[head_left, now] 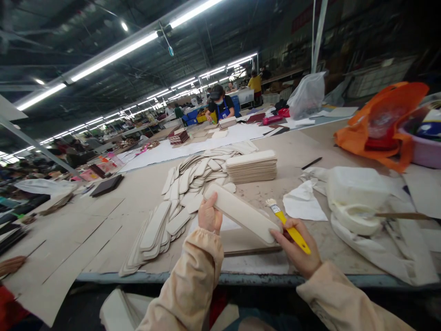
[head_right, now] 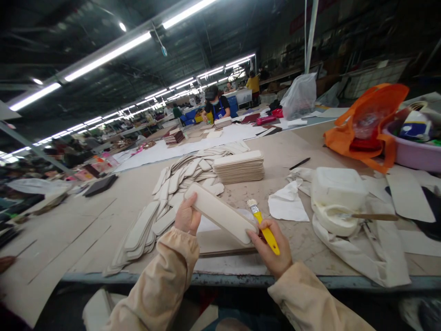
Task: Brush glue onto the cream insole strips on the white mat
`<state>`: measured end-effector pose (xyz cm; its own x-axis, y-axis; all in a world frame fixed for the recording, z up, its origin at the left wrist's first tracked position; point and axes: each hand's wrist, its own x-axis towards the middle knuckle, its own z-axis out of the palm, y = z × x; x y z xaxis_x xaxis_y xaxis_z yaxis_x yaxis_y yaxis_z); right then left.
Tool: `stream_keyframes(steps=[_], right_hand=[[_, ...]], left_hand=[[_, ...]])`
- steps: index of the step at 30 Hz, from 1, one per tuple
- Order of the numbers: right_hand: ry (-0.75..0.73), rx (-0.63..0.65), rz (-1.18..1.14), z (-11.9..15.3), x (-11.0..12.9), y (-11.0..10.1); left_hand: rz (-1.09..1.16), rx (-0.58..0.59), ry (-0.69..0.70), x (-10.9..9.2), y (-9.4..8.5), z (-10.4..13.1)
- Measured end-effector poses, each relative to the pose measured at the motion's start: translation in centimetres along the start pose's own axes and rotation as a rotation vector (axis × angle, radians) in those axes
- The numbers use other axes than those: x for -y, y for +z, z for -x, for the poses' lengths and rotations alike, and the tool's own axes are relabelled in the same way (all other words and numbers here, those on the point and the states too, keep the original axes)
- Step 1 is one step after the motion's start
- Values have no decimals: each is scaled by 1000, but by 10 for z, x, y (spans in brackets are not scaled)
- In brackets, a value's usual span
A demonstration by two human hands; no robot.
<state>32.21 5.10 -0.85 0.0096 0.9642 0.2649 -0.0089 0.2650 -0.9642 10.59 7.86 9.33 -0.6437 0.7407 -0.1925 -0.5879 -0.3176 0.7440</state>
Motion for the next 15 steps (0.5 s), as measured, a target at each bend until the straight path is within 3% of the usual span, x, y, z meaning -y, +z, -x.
stream_keyframes(steps=[10, 15], right_hand=[[15, 23, -41, 1, -1, 2], [23, 27, -69, 1, -4, 3]], left_hand=[[8, 4, -11, 0, -4, -5], [16, 90, -53, 7, -6, 9]])
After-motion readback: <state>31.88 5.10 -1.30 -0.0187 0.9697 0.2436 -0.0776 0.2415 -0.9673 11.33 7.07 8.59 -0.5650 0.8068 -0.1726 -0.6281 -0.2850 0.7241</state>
